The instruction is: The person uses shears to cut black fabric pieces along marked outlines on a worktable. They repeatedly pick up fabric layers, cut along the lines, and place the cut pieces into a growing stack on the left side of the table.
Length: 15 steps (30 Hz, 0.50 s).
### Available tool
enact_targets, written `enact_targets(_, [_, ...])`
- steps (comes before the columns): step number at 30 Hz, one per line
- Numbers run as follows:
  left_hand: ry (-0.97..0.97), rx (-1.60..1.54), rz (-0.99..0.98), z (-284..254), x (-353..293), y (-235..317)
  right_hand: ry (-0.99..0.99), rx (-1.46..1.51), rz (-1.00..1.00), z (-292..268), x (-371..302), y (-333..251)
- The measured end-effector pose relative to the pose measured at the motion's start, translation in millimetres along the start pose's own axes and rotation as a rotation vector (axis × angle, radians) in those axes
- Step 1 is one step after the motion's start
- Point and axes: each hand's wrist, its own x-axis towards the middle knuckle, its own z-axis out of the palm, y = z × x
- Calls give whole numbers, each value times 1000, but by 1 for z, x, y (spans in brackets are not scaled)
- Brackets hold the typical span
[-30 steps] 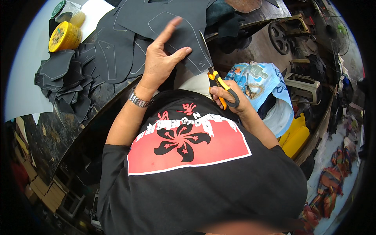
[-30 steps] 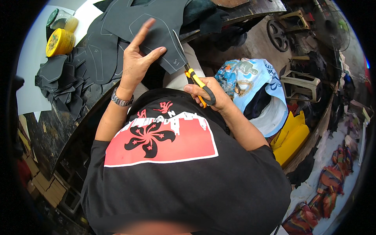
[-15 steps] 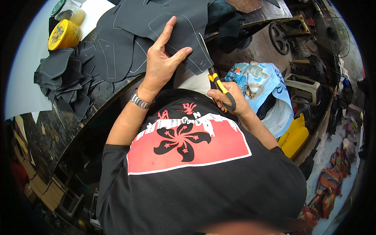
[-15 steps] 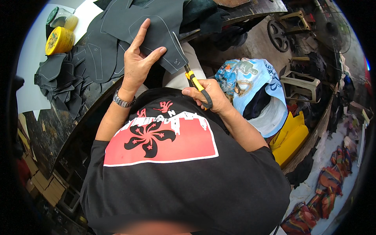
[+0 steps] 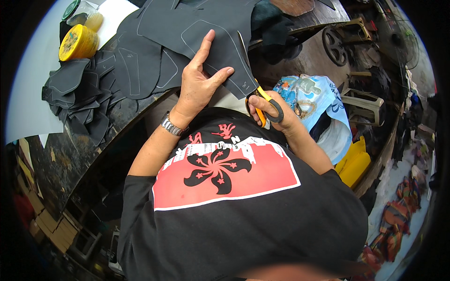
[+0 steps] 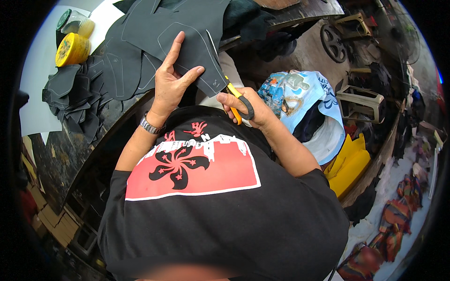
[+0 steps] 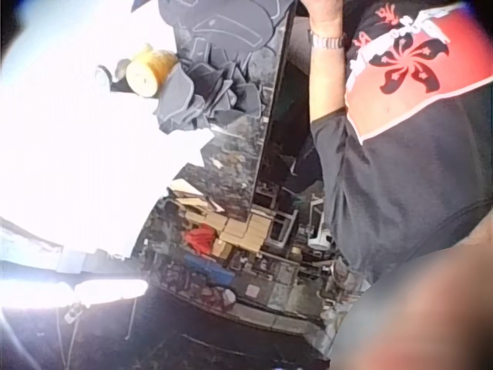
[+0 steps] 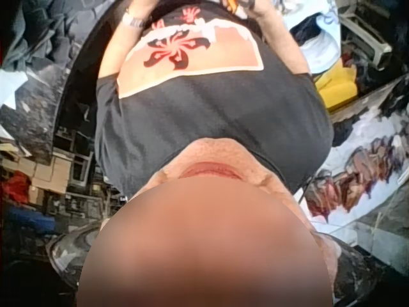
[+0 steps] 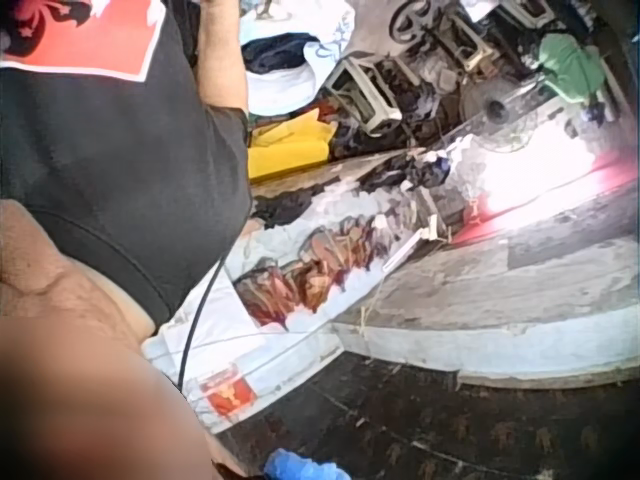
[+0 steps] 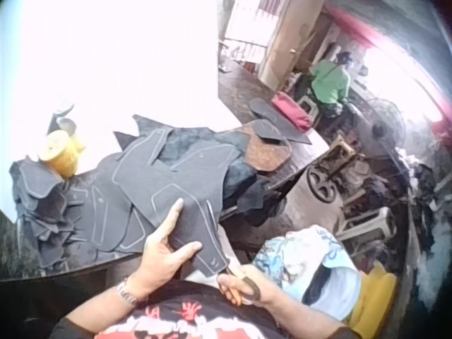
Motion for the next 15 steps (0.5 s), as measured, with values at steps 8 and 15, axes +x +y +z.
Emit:
enact_targets(8, [38,18,-22,1,-1,-1,94,-162,50,6,-9,2])
enact_targets(15, [-22,-6,-101,-13,1,1,6,-46,58,2,-1,-4])
